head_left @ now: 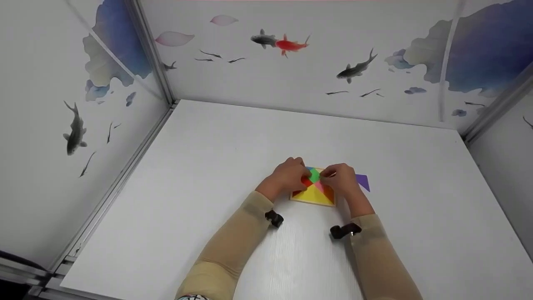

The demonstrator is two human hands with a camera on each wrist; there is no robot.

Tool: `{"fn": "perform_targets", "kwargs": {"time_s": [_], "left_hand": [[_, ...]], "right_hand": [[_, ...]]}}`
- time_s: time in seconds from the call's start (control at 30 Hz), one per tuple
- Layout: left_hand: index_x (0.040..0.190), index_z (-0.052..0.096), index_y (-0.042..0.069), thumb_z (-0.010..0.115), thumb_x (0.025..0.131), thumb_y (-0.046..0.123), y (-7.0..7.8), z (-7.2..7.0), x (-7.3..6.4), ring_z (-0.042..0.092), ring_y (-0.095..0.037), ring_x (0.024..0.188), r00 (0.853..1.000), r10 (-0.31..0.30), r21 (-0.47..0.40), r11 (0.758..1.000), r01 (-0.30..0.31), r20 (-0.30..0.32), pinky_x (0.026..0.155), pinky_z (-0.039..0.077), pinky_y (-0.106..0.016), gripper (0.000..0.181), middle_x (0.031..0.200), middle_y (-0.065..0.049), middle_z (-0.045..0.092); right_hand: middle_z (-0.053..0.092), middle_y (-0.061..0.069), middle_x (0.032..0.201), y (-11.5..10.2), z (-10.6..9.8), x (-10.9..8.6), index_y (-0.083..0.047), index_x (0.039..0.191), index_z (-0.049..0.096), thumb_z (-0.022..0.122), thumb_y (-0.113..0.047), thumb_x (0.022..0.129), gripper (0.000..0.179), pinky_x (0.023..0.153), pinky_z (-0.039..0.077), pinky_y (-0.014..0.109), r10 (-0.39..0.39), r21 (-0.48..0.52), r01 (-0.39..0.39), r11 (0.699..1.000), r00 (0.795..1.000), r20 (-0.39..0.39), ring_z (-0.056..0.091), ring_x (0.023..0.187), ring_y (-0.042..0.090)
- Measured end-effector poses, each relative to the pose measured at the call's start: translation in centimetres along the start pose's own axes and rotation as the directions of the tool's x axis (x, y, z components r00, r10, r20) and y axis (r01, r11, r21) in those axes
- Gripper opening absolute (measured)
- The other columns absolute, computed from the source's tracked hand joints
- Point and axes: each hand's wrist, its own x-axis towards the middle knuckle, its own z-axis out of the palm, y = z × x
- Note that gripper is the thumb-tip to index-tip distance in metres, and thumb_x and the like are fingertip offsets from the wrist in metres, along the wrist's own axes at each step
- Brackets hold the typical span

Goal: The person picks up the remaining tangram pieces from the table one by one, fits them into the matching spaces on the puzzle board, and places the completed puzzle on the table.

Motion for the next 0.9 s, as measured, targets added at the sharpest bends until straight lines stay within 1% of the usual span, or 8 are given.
{"fn": "perform_targets", "kwargs": {"time_s": [0.27, 0.43, 0.5, 0.57, 0.67, 0.73, 0.8, 0.9], "left_hand": [[0.135, 0.075, 0.022, 0.079, 0.093, 0.03, -0.1, 0.0, 0.0, 0.051, -0.023, 0.116, 1.0, 0.009, 0.008, 1.0, -0.009, 0.007, 0.101, 0.052, -0.036, 0.042, 0.13, -0.006, 0.059], [0.135, 0.075, 0.023, 0.078, 0.093, 0.029, -0.1, 0.1, 0.1, 0.05, -0.023, 0.116, 1.0, 0.002, -0.002, 1.0, -0.002, 0.009, 0.101, 0.052, -0.036, 0.043, 0.13, -0.005, 0.059], [0.136, 0.074, 0.023, 0.078, 0.094, 0.03, -0.1, 0.1, 0.1, 0.05, -0.022, 0.116, 1.0, 0.0, -0.005, 1.0, 0.0, 0.007, 0.101, 0.053, -0.036, 0.043, 0.13, -0.004, 0.059], [0.137, 0.074, 0.024, 0.078, 0.094, 0.03, -0.1, 0.1, 0.2, 0.05, -0.022, 0.116, 1.0, -0.002, -0.003, 1.0, 0.002, 0.005, 0.102, 0.053, -0.035, 0.044, 0.129, -0.004, 0.059], [0.138, 0.074, 0.024, 0.078, 0.094, 0.03, -0.1, 0.2, 0.2, 0.05, -0.022, 0.117, 1.0, -0.007, 0.001, 1.0, 0.007, 0.004, 0.104, 0.053, -0.035, 0.044, 0.13, -0.004, 0.059], [0.138, 0.073, 0.024, 0.078, 0.094, 0.031, 0.0, 0.2, 0.2, 0.05, -0.022, 0.118, 1.0, -0.014, -0.001, 1.0, 0.014, 0.009, 0.106, 0.052, -0.036, 0.045, 0.131, -0.004, 0.059], [0.139, 0.073, 0.024, 0.079, 0.094, 0.031, 0.1, 0.2, 0.2, 0.05, -0.022, 0.12, 1.0, -0.021, -0.003, 1.0, 0.021, 0.015, 0.108, 0.052, -0.037, 0.045, 0.132, -0.004, 0.059], [0.139, 0.073, 0.025, 0.079, 0.094, 0.031, 0.2, 0.1, 0.3, 0.05, -0.022, 0.121, 0.999, -0.027, 0.0, 1.0, 0.027, 0.02, 0.108, 0.051, -0.037, 0.046, 0.133, -0.004, 0.058]], "right_hand": [[0.069, 0.017, 0.125, 0.0, -0.2, 0.1, -0.006, 0.119, 0.077, 0.071, -0.013, 0.101, 0.02, 0.1, 0.059, 0.039, 0.033, 0.053, -0.033, 0.998, 0.999, -0.01, 0.065, 0.112, 0.032], [0.069, 0.016, 0.125, 0.2, -0.7, 0.0, -0.008, 0.118, 0.078, 0.069, -0.014, 0.102, 0.019, 0.094, 0.06, 0.036, 0.036, 0.052, -0.034, 0.998, 0.998, -0.046, 0.065, 0.108, 0.03], [0.07, 0.017, 0.125, 0.3, -1.0, -0.1, -0.008, 0.117, 0.079, 0.069, -0.015, 0.102, 0.019, 0.091, 0.06, 0.036, 0.025, 0.042, -0.022, 0.999, 0.998, -0.066, 0.065, 0.106, 0.031], [0.07, 0.016, 0.125, 0.4, -1.2, -0.1, -0.009, 0.117, 0.079, 0.069, -0.016, 0.102, 0.019, 0.089, 0.059, 0.036, 0.029, 0.03, -0.027, 0.999, 0.996, -0.08, 0.066, 0.106, 0.031], [0.07, 0.017, 0.126, 0.6, -1.7, -0.2, -0.009, 0.119, 0.079, 0.068, -0.017, 0.103, 0.021, 0.091, 0.059, 0.036, 0.026, 0.024, -0.024, 0.999, 0.995, -0.094, 0.066, 0.109, 0.031], [0.069, 0.016, 0.126, 0.7, -1.9, -0.2, -0.009, 0.121, 0.078, 0.068, -0.016, 0.103, 0.022, 0.093, 0.059, 0.037, 0.039, 0.041, -0.035, 0.999, 0.994, -0.098, 0.065, 0.11, 0.032], [0.069, 0.018, 0.126, 0.9, -2.1, -0.3, -0.006, 0.123, 0.076, 0.067, -0.014, 0.103, 0.023, 0.096, 0.058, 0.037, 0.036, 0.063, -0.03, 0.998, 0.994, -0.106, 0.065, 0.112, 0.033], [0.069, 0.019, 0.125, 1.0, -2.4, -0.4, -0.005, 0.125, 0.075, 0.067, -0.012, 0.103, 0.024, 0.098, 0.058, 0.039, 0.04, 0.073, -0.031, 0.997, 0.99, -0.133, 0.064, 0.112, 0.033]]}}
